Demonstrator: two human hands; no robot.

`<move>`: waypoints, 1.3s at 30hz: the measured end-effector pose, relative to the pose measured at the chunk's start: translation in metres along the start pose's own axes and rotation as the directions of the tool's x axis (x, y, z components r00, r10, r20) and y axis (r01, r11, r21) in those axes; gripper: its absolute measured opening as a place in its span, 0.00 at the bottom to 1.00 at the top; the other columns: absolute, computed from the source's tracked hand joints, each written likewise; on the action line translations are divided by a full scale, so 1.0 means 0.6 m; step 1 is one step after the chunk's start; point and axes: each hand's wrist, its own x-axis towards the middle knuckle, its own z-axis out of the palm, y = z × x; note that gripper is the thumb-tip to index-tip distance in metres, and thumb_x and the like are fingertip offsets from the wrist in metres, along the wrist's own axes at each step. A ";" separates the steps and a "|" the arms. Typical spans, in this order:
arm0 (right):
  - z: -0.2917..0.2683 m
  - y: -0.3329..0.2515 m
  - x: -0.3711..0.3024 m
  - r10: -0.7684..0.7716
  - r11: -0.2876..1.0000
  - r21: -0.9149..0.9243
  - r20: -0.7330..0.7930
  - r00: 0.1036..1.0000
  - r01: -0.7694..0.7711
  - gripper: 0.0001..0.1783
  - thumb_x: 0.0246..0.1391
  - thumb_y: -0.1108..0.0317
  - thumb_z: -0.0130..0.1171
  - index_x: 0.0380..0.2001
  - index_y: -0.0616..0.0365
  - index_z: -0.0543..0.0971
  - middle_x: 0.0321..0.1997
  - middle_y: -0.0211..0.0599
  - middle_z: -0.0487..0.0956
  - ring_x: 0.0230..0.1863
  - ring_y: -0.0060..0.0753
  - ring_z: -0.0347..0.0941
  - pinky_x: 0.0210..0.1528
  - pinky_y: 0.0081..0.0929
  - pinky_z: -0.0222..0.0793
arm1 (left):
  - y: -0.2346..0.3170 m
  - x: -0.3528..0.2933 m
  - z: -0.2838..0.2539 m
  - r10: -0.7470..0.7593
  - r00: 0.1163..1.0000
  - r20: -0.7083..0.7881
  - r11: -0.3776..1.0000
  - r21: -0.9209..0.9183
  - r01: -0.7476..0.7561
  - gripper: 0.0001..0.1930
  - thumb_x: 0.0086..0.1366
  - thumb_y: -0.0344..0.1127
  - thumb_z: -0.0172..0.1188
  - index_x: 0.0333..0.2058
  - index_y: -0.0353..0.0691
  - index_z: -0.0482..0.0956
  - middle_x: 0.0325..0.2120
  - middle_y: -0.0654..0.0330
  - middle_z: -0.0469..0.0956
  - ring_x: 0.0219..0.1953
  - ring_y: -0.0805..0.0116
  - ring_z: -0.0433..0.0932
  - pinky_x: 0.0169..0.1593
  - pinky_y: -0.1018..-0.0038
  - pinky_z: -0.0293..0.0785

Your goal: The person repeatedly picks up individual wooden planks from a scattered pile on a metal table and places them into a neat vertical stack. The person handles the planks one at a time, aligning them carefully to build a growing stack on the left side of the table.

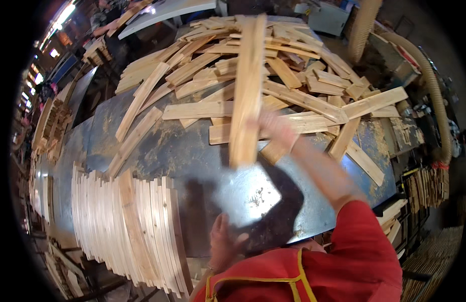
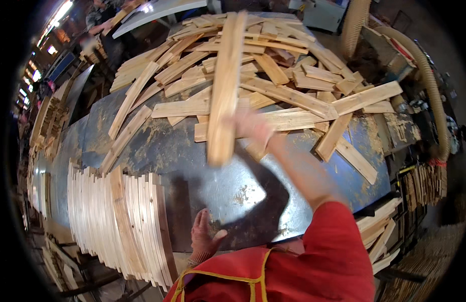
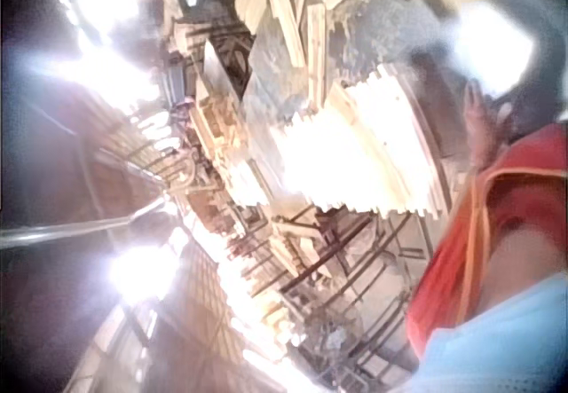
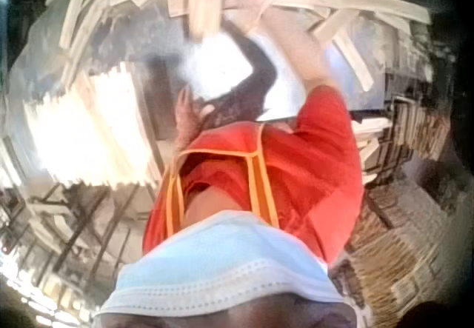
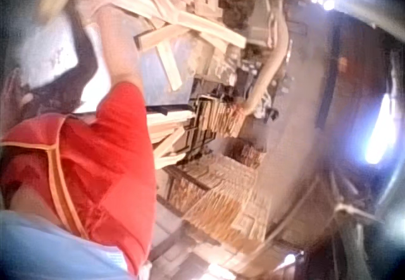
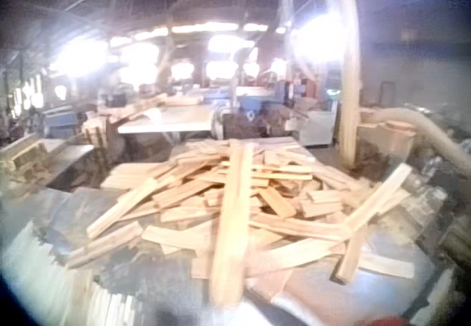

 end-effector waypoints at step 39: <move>0.053 0.205 -0.275 0.093 0.227 -0.936 0.295 0.951 0.268 0.49 0.50 0.56 0.73 0.76 0.44 0.67 0.77 0.46 0.68 0.80 0.58 0.58 0.82 0.60 0.49 | -0.200 -0.225 -0.090 -0.029 0.887 -0.462 0.647 0.668 0.369 0.34 0.65 0.43 0.68 0.67 0.39 0.70 0.63 0.51 0.74 0.69 0.43 0.70 0.68 0.47 0.69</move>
